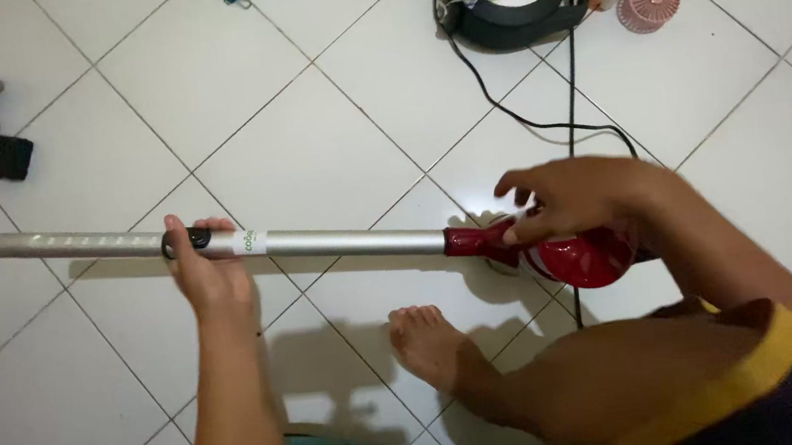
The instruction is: Assemble vacuum cleaner components and apply tape to the wand for a tighter fit.
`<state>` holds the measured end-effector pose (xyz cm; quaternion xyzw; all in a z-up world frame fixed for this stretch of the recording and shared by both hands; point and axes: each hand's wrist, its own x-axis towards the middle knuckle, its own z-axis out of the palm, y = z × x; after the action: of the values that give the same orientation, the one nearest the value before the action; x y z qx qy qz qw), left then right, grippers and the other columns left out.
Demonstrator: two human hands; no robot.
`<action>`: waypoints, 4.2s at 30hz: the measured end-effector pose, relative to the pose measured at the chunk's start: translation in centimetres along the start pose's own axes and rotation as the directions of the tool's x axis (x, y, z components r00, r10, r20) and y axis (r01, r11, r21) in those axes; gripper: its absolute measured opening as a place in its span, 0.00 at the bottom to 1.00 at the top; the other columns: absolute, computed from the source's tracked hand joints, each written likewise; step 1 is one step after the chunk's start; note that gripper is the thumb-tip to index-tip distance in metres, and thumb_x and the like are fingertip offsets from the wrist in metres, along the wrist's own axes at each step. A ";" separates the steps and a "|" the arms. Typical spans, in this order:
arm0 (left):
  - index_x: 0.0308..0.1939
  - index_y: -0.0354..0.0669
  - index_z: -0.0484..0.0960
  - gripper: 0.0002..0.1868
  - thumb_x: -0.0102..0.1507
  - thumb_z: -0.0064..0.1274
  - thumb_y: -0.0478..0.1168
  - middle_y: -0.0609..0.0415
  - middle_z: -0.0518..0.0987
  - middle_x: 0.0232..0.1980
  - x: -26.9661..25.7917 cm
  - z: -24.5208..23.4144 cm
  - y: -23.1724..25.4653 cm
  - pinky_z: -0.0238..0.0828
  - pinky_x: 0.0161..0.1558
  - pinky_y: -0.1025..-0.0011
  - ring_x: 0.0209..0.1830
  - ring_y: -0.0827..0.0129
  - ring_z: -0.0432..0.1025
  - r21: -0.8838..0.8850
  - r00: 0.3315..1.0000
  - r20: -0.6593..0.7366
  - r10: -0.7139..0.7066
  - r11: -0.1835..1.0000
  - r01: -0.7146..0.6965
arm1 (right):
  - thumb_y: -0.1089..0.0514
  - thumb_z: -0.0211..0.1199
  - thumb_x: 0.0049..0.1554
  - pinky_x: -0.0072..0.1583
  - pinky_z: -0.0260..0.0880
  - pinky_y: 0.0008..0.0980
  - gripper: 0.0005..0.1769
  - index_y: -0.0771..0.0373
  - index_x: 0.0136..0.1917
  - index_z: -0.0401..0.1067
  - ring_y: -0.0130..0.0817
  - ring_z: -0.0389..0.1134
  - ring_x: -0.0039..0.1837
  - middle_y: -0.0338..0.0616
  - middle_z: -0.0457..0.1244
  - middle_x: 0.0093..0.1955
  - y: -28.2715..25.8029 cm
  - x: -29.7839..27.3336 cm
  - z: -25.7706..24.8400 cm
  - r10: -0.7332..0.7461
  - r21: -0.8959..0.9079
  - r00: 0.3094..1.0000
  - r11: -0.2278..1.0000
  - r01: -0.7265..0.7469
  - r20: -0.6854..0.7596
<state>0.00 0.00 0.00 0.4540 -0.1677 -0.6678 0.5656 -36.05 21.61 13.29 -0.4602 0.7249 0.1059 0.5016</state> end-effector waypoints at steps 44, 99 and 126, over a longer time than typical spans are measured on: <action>0.38 0.49 0.63 0.10 0.65 0.50 0.34 0.61 0.60 0.29 0.1 -4.0 -5.2 0.63 0.33 0.70 0.27 0.74 0.57 -0.212 0.991 0.000 -0.134 0.968 0.131 | 0.37 0.52 0.60 0.65 0.66 0.39 0.32 0.56 0.70 0.63 0.39 0.68 0.64 0.49 0.67 0.62 -4.9 12.1 6.5 -0.324 0.162 0.834 0.946 0.281 0.447; 0.33 0.48 0.62 0.21 0.68 0.52 0.55 0.61 0.64 0.28 -2.1 -3.4 3.9 0.61 0.28 0.73 0.25 0.75 0.59 -0.108 0.937 -0.348 -0.026 0.994 -0.012 | 0.41 0.59 0.59 0.46 0.72 0.41 0.24 0.64 0.56 0.68 0.42 0.72 0.41 0.52 0.69 0.39 -13.9 4.7 6.7 -0.402 -0.051 0.889 0.905 0.422 0.218; 0.65 0.52 0.45 0.28 0.70 0.45 0.44 0.41 0.66 0.58 -0.7 -7.3 4.2 0.76 0.56 0.41 0.57 0.43 0.73 0.070 0.901 -0.219 0.375 0.927 -0.369 | 0.60 0.73 0.54 0.61 0.68 0.45 0.25 0.55 0.64 0.71 0.37 0.71 0.54 0.43 0.70 0.50 5.9 19.7 -3.6 0.048 -0.261 0.994 0.965 -0.022 0.094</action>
<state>8.32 1.48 -0.55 0.4947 -0.1942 -0.4886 0.6920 -44.31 11.60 -3.04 -0.5032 0.6868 0.2316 0.4705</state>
